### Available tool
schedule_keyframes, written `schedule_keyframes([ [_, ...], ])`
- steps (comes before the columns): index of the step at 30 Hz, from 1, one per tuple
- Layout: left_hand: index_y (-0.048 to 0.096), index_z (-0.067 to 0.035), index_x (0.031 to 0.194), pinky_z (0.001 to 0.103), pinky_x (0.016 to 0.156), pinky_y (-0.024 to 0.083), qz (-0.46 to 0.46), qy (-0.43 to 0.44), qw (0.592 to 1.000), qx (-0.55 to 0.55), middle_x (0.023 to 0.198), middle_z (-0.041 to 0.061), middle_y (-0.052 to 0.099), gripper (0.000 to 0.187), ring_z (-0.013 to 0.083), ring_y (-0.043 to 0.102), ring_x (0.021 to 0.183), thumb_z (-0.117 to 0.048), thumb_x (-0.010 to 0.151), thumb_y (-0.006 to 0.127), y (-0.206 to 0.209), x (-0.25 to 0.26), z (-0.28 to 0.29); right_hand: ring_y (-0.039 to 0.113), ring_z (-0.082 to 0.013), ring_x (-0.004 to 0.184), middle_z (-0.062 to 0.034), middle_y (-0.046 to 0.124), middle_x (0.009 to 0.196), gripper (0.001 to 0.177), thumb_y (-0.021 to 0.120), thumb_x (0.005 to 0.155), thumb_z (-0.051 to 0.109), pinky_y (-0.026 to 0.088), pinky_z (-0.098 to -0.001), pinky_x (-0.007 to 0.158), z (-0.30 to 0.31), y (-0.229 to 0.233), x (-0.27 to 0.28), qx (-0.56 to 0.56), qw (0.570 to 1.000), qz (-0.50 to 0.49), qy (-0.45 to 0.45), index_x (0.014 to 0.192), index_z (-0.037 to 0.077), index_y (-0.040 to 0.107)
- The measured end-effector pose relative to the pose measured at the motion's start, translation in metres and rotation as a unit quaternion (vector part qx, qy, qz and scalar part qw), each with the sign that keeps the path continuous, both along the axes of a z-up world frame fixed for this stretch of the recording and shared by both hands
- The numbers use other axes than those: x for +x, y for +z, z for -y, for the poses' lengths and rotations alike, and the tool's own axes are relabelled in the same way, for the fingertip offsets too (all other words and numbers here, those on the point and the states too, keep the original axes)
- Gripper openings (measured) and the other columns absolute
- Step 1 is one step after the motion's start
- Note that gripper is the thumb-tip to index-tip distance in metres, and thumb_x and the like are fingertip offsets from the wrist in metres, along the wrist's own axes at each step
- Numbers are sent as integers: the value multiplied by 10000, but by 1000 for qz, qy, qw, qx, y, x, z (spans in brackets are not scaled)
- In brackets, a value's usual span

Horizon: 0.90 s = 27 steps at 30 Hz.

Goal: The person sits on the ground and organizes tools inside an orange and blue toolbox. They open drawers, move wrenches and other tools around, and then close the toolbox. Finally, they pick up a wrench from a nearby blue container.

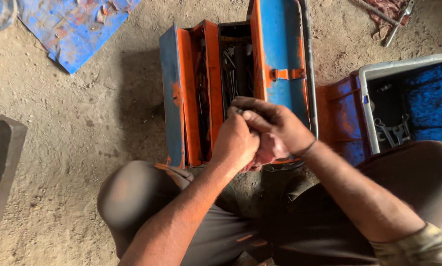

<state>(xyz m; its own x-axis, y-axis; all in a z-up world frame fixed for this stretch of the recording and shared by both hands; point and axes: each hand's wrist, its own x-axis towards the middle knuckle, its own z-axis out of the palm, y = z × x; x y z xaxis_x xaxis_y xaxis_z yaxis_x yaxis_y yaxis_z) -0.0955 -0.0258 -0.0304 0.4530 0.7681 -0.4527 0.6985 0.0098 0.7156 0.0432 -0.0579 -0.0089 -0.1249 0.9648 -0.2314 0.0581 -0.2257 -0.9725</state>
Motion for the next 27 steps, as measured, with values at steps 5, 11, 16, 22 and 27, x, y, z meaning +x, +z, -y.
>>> schedule_keyframes([
  [5,-32,56,1588,412,768,613,34,64,997,18,1030,283,696,1060,366,741,872,-92,830,693,4,-21,-7,679,-129,1097,-52,733,1202,394,649,982,244,584,-322,964,-5,-16,-12,-15,998,54,9,1330,58,639],
  [11,0,-43,1587,402,888,590,-9,-11,998,-63,1133,186,731,1176,332,732,1014,-240,761,814,49,-44,-15,610,-159,850,-43,643,930,226,678,1021,194,545,-332,769,-11,-31,-22,-133,953,-256,-92,1189,47,647],
  [16,711,-205,1261,437,857,570,-139,-152,977,62,1132,118,743,541,298,734,1004,-335,748,817,102,-99,-51,622,-143,717,-17,650,838,189,566,957,258,561,-319,634,-29,-26,-11,-147,916,-340,-154,1009,90,638],
  [22,781,9,905,461,788,618,-291,-145,938,119,906,229,757,756,375,767,861,-726,729,769,51,-107,-143,506,-130,564,-21,550,667,304,587,1044,344,431,-325,517,-64,-31,-26,-140,982,118,-53,1020,61,696],
  [27,657,17,1223,471,882,585,-348,-63,932,78,1192,204,713,976,328,720,1078,-806,710,769,-85,-101,-135,599,-122,556,-29,692,727,368,517,1025,359,509,-321,538,-82,-70,-54,-115,971,208,-1,1114,73,730],
])
